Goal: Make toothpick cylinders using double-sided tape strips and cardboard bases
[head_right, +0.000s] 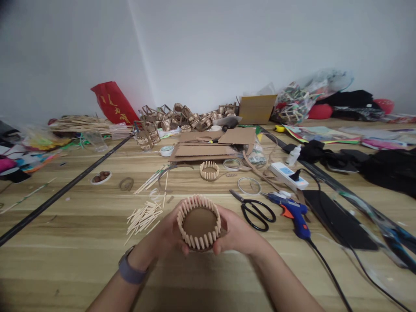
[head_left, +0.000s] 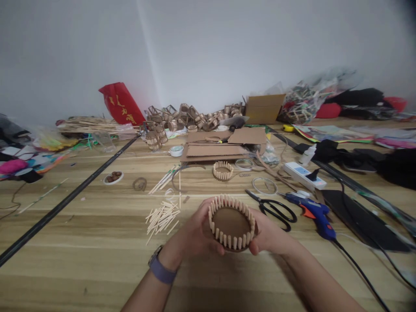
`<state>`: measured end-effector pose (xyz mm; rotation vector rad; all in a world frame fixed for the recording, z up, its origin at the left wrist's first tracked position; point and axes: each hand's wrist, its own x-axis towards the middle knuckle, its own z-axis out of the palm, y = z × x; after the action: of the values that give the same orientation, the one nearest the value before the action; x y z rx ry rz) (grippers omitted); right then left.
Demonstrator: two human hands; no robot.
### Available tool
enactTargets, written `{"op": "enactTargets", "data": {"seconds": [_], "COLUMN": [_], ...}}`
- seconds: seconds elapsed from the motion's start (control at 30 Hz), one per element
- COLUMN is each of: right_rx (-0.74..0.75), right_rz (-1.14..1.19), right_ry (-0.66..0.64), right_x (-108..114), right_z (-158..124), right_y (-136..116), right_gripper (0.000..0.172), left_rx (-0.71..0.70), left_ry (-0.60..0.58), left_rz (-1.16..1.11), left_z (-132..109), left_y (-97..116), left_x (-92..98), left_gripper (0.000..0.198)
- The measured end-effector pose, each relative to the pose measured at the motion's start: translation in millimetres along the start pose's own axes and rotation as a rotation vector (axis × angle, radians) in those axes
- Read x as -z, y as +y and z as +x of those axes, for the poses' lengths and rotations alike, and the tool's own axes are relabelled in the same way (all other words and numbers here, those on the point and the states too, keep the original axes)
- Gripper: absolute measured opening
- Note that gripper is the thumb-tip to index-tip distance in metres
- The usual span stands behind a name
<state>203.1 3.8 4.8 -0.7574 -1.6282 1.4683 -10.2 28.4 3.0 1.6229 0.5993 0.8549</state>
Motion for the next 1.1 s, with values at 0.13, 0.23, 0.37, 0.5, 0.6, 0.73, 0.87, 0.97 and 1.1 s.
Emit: {"op": "enactTargets", "data": {"seconds": [0.13, 0.23, 0.37, 0.5, 0.6, 0.73, 0.87, 0.97, 1.1], "right_rx": [0.005, -0.018, -0.088, -0.099, -0.102, -0.115, -0.103, -0.071, -0.163], "right_rz": [0.015, 0.077, 0.158, 0.229, 0.236, 0.225, 0.136, 0.035, 0.033], "right_ry": [-0.060, -0.105, -0.140, -0.131, -0.117, -0.111, -0.077, 0.012, 0.185], "right_x": [0.4, -0.4, -1.8, -2.4, -2.3, -0.3, 5.5, 10.8, 12.1], "right_z": [1.0, 0.6, -0.3, -0.8, -1.8, -2.0, 1.9, 4.8, 5.8], "right_y": [-6.4, -9.5, -13.2, -15.4, -13.5, -8.1, -3.3, -0.7, 1.7], "right_gripper": [0.109, 0.109, 0.110, 0.111, 0.108, 0.094, 0.078, 0.069, 0.061], "left_rx": [-0.028, -0.032, -0.028, -0.025, -0.032, -0.004, -0.001, -0.020, -0.023], "left_ry": [-0.042, -0.081, -0.113, -0.047, -0.021, -0.056, -0.050, -0.007, 0.161], "left_rz": [-0.087, -0.136, -0.164, -0.137, -0.119, -0.170, -0.285, -0.292, 0.144], "left_z": [-0.2, -0.3, -0.7, -1.8, -3.5, -5.1, -3.7, -1.4, 0.6], "left_y": [-1.1, 0.0, 0.0, 0.5, 3.7, 3.2, -3.0, -6.4, -9.5], "left_x": [2.5, 2.9, 2.4, -1.7, -4.7, -6.1, -7.0, -6.4, -5.0], "left_gripper": [0.102, 0.093, 0.084, 0.102, 0.135, 0.141, 0.138, 0.136, 0.124]}}
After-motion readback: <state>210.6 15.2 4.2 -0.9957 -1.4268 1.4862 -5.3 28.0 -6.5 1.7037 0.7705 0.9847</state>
